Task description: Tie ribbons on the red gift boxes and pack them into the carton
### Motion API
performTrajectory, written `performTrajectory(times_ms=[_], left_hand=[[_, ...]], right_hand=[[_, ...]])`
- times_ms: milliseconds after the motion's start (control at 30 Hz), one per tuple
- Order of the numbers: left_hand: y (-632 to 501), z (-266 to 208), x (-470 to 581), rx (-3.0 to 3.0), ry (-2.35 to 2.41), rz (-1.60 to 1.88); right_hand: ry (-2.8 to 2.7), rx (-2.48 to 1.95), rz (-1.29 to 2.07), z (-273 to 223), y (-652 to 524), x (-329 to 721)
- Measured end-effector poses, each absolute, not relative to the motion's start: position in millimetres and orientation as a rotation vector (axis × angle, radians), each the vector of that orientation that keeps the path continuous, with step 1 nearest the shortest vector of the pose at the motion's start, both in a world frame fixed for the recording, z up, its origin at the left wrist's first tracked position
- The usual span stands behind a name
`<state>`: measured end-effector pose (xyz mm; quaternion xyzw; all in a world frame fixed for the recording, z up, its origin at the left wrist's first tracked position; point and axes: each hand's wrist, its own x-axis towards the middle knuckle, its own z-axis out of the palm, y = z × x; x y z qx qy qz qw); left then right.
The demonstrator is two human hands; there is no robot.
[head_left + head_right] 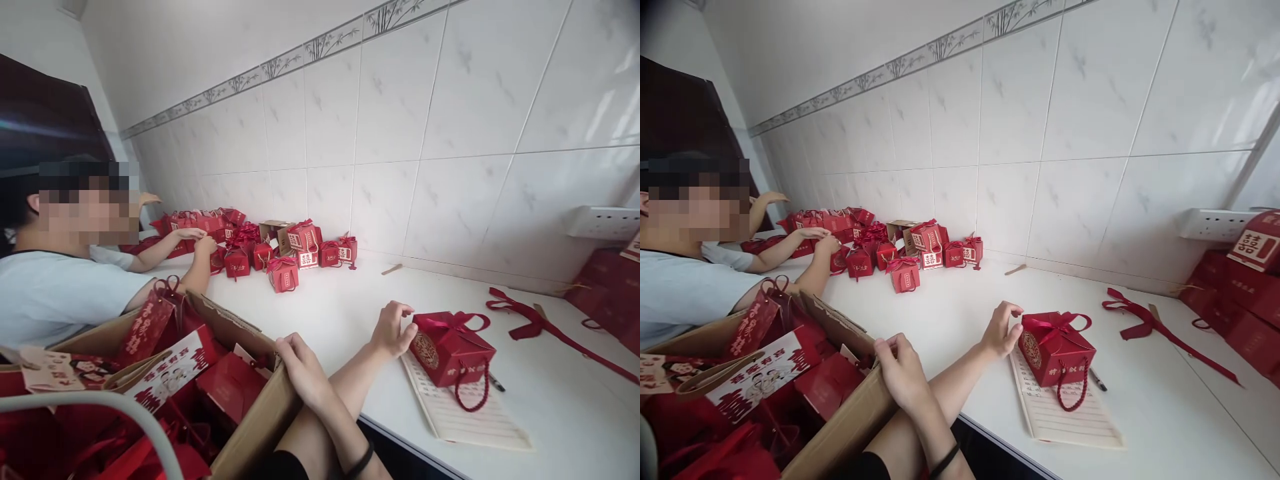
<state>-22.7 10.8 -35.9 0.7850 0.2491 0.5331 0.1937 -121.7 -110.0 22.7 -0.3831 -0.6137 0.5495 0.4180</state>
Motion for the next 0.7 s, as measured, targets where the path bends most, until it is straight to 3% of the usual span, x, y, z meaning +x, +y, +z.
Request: performTrajectory(times_ms=[500, 700], left_hand=[[9.9, -33.1, -23.0, 2.27, 0.728, 1.496], [12.9, -31.9, -25.0, 2.24, 0.726, 1.475]], right_hand=[[-1.549, -0.952, 1.361, 22.1, -115.5, -122.6], [-1.66, -0.78, 0.961, 21.0, -126.4, -119.7]])
